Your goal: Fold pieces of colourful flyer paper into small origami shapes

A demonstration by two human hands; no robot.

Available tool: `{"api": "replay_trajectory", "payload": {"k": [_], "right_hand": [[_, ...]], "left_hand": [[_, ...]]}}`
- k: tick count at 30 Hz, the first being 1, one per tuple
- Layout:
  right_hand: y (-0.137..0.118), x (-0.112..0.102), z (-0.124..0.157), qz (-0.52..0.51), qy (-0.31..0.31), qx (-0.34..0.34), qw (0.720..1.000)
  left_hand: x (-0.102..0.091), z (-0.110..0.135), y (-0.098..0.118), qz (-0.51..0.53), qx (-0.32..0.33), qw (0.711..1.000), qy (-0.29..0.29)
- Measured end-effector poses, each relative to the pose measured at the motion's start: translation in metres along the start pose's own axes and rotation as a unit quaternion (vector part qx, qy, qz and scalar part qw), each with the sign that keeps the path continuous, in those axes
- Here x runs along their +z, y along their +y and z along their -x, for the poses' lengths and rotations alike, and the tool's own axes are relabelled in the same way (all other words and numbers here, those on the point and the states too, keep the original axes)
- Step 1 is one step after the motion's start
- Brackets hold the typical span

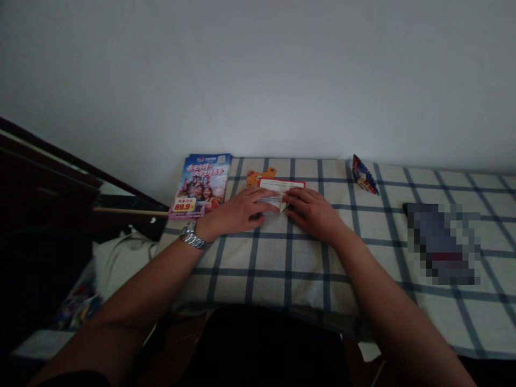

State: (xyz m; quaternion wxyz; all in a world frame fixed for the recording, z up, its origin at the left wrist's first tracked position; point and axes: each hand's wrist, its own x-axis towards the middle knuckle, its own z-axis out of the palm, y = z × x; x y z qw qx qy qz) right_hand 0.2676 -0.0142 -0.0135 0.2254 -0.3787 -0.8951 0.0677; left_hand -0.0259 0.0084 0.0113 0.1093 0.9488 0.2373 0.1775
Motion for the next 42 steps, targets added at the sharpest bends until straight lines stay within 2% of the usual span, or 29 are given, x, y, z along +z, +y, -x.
{"api": "replay_trajectory", "payload": {"k": [6,13,22,26,31,35,42], "right_hand": [[0.002,0.002,0.000,-0.001,0.004,-0.007,1.000],[-0.002,0.001,0.000,0.014,-0.002,-0.001,1.000],[0.001,-0.001,0.000,0.008,-0.011,-0.018,1.000],[0.000,-0.001,0.000,0.020,-0.018,-0.007,1.000],[-0.002,-0.001,0.000,0.031,-0.022,-0.006,0.999],[-0.002,-0.001,0.000,0.032,-0.020,-0.006,0.999],[0.000,0.001,0.001,0.037,-0.016,-0.010,0.999]], "left_hand": [[0.001,0.000,-0.006,-0.048,-0.032,0.997,0.060],[-0.001,-0.004,0.000,-0.034,-0.011,0.997,0.072],[0.002,-0.003,-0.004,-0.049,-0.020,0.996,0.070],[0.006,-0.002,-0.007,-0.017,0.000,0.999,0.041],[0.008,-0.001,-0.007,0.012,-0.010,1.000,0.019],[0.005,0.000,-0.005,0.012,-0.002,1.000,0.018],[-0.002,0.002,0.000,0.004,0.012,1.000,-0.021]]}}
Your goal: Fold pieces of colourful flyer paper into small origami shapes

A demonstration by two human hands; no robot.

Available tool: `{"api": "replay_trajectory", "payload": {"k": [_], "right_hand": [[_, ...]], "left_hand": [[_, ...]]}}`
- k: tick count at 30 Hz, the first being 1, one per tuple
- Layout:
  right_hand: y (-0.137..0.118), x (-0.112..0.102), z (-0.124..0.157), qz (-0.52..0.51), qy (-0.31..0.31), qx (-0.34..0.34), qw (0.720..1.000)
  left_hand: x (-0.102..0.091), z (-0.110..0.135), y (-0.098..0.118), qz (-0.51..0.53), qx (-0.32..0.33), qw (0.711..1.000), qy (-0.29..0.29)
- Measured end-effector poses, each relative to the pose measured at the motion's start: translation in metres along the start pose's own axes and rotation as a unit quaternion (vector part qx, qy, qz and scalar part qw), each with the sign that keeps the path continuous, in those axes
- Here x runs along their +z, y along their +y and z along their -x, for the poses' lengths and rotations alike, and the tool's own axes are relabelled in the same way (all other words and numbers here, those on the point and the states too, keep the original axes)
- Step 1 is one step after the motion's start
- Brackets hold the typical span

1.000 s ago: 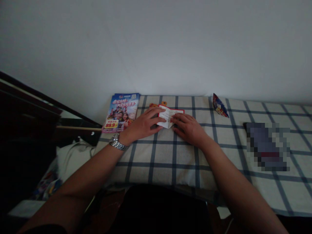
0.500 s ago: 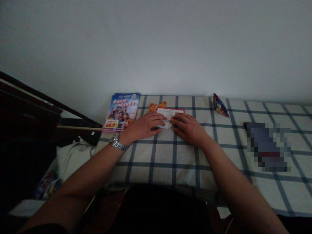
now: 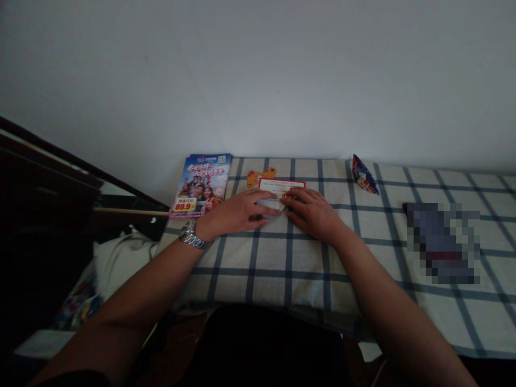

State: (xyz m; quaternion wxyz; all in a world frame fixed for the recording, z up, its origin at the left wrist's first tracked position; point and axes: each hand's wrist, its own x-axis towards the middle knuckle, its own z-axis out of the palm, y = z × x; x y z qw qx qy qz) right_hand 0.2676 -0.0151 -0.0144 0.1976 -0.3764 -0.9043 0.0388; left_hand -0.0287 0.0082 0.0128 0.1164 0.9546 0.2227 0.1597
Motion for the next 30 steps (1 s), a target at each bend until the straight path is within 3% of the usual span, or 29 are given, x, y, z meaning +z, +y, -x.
{"api": "replay_trajectory", "payload": {"k": [30], "right_hand": [[0.0003,0.0000,-0.0003,-0.007,0.001,0.009,1.000]], "left_hand": [[0.0008,-0.0034,0.0068,-0.008,-0.019,1.000,-0.001]]}}
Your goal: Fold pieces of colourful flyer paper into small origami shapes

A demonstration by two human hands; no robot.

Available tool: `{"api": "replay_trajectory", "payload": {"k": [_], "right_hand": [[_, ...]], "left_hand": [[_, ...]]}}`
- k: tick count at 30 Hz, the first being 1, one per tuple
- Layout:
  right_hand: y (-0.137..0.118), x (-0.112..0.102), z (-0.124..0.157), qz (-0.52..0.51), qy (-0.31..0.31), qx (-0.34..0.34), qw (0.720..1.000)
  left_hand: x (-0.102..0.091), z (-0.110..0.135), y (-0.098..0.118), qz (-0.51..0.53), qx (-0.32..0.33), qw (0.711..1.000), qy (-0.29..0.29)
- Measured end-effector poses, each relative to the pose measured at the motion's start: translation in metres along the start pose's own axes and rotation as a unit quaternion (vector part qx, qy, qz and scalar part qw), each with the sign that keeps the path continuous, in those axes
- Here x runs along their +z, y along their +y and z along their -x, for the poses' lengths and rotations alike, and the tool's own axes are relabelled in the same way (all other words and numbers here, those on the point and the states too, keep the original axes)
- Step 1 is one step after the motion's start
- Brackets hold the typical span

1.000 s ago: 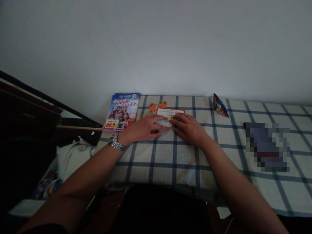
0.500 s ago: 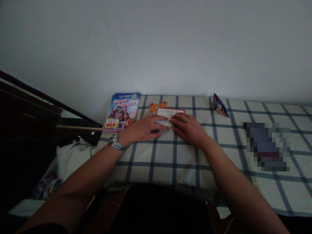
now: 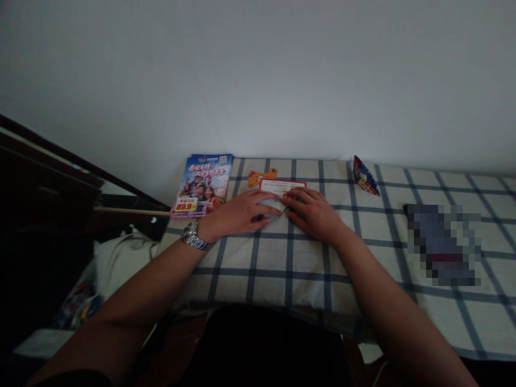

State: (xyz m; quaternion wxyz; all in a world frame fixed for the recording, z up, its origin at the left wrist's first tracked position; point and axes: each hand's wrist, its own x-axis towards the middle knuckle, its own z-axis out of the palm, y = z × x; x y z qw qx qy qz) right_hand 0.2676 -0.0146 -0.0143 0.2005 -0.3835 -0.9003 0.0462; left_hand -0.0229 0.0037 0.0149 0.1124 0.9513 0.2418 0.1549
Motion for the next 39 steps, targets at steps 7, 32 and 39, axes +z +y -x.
{"api": "replay_trajectory", "payload": {"k": [7,32,39], "right_hand": [[0.0001,-0.0010,-0.0014,-0.003,-0.006,0.004,1.000],[0.0033,0.0003,-0.0019,-0.021,-0.005,0.005,1.000],[0.0023,-0.0003,-0.0022,-0.022,-0.005,0.008,1.000]], "left_hand": [[0.0040,-0.0002,-0.0010,-0.002,0.010,1.000,0.007],[0.0046,-0.0007,0.0003,-0.025,0.018,1.000,0.001],[0.0056,0.0001,0.0006,-0.016,0.016,1.000,0.011]]}}
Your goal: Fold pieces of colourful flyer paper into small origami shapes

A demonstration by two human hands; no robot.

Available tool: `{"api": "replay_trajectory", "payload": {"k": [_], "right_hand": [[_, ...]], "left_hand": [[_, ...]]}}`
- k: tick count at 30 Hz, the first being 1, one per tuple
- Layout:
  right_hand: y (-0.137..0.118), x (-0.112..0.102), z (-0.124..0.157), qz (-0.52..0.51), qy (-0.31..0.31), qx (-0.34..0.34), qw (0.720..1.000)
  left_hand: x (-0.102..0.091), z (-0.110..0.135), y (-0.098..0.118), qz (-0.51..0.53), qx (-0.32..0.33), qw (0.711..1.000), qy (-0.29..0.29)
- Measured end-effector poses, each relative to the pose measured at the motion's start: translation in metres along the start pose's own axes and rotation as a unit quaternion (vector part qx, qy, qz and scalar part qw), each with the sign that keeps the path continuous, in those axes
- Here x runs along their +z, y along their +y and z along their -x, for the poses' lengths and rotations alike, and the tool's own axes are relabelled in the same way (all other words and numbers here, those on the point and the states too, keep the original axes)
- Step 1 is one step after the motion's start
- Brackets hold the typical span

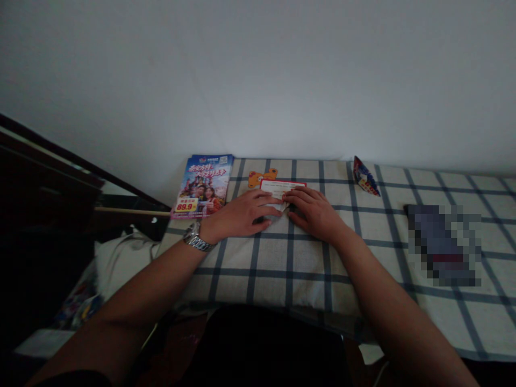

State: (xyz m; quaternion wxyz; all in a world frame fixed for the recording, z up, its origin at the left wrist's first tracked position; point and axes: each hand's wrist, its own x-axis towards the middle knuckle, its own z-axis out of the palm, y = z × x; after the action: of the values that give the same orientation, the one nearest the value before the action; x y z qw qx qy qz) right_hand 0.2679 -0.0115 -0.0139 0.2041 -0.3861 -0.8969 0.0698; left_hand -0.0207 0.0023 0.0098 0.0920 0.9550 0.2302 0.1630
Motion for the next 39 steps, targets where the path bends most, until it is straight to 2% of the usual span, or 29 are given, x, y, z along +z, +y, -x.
{"api": "replay_trajectory", "payload": {"k": [19,29,39], "right_hand": [[-0.0005,0.0000,-0.0003,0.004,-0.002,0.002,1.000],[0.0012,-0.0003,-0.0001,0.005,-0.004,0.001,1.000],[0.0020,0.0005,-0.0003,0.004,-0.007,0.003,1.000]], "left_hand": [[-0.0004,-0.0009,-0.0004,0.006,0.002,1.000,-0.004],[0.0006,-0.0002,-0.0044,0.042,-0.023,0.999,0.007],[0.0014,0.0006,-0.0051,0.017,-0.002,1.000,-0.003]]}}
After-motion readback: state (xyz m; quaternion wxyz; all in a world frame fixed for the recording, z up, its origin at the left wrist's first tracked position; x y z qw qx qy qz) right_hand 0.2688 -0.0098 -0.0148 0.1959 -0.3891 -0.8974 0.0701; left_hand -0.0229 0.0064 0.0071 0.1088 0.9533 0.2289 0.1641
